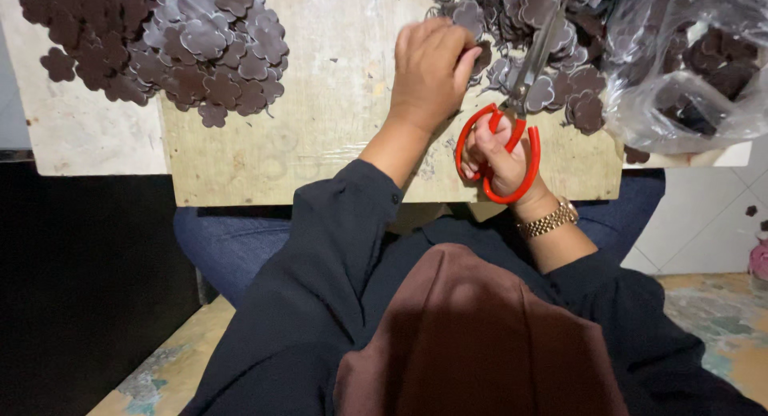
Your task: The person sits on the floor and uses red-handled scissors to trim the edges of small dark brown flower-shaped pieces. They hold each piece in the left hand and cut with the right, placing finished pieces into a pile on the left and discarding trimmings to the right. A second person is visible nearby using a phone.
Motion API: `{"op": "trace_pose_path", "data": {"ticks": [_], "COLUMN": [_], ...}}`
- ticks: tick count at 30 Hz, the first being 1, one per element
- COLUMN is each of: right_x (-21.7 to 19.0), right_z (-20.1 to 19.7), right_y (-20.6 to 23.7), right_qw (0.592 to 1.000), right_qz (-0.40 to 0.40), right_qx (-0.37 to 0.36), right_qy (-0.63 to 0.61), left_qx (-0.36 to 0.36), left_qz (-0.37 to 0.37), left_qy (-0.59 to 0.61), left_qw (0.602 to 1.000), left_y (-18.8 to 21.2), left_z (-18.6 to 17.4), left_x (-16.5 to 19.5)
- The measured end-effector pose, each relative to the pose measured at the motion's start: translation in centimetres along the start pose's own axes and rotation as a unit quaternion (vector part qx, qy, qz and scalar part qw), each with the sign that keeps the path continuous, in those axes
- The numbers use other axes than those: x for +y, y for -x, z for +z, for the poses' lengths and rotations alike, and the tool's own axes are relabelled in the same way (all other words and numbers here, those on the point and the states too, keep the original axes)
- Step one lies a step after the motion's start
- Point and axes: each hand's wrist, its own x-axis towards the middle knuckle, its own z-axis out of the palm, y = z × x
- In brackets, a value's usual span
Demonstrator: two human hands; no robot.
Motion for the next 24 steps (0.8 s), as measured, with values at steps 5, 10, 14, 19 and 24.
{"op": "trace_pose_path", "data": {"ticks": [5,10,14,19,24], "right_x": [0.1,0.7,1.2,1.4,1.3], "right_z": [0.0,-0.5,-0.9,-1.0,-0.9], "right_y": [0.0,0.2,0.2,0.5,0.5], "right_qw": [1.0,1.0,1.0,1.0,1.0], "right_qz": [-0.001,0.0,-0.023,0.003,-0.01], "right_qx": [0.002,0.011,0.008,0.016,0.014], "right_qy": [-0.006,-0.013,-0.017,-0.015,-0.005], "left_qx": [0.068,0.079,0.092,0.089,0.063], "left_qz": [-0.135,-0.183,-0.167,-0.147,-0.199], "left_qy": [0.201,0.271,0.226,0.21,0.314], "left_qw": [0.968,0.942,0.955,0.962,0.926], "left_y": [0.0,0.2,-0.3,-0.1,0.5], "left_z": [-1.4,-2.3,-2.6,-3.1,-3.5], "left_x": [0.8,1.1,1.3,1.7,1.2]}}
